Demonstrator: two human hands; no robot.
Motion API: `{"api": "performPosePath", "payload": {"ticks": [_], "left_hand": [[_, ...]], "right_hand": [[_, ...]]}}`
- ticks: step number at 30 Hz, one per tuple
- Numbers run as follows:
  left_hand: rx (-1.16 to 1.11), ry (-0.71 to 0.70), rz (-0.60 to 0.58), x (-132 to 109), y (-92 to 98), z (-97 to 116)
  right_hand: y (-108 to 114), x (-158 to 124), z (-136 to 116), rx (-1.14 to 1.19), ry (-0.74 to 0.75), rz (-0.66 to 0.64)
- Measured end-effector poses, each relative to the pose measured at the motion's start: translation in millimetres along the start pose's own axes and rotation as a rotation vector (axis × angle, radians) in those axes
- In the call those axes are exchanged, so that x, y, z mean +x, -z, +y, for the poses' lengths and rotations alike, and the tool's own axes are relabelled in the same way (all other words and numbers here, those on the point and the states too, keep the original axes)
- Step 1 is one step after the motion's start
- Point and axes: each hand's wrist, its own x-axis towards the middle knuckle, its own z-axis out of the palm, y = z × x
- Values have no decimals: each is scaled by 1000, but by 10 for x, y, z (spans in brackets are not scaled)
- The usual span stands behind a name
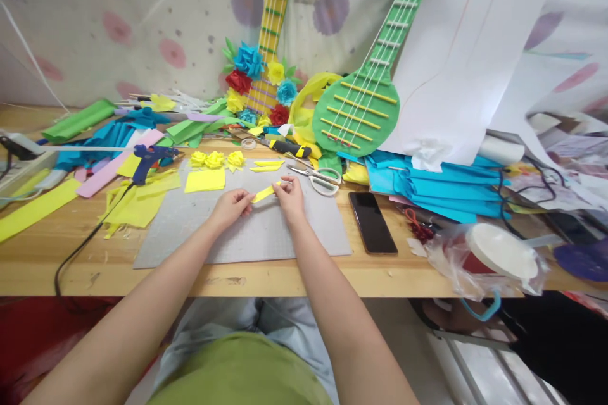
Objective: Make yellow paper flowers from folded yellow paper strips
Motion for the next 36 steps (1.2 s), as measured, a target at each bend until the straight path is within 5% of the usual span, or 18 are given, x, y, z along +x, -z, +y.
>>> {"api": "performPosePath", "payload": {"ticks": [11, 25, 36], "left_hand": [[36, 70, 6, -89, 45, 39], [-245, 215, 67, -23, 28, 84], [-202, 275, 45, -25, -13, 202]], "right_hand": [[38, -11, -64, -28, -170, -43], [69, 28, -38, 25, -168, -15], [34, 75, -36, 22, -190, -10]]}}
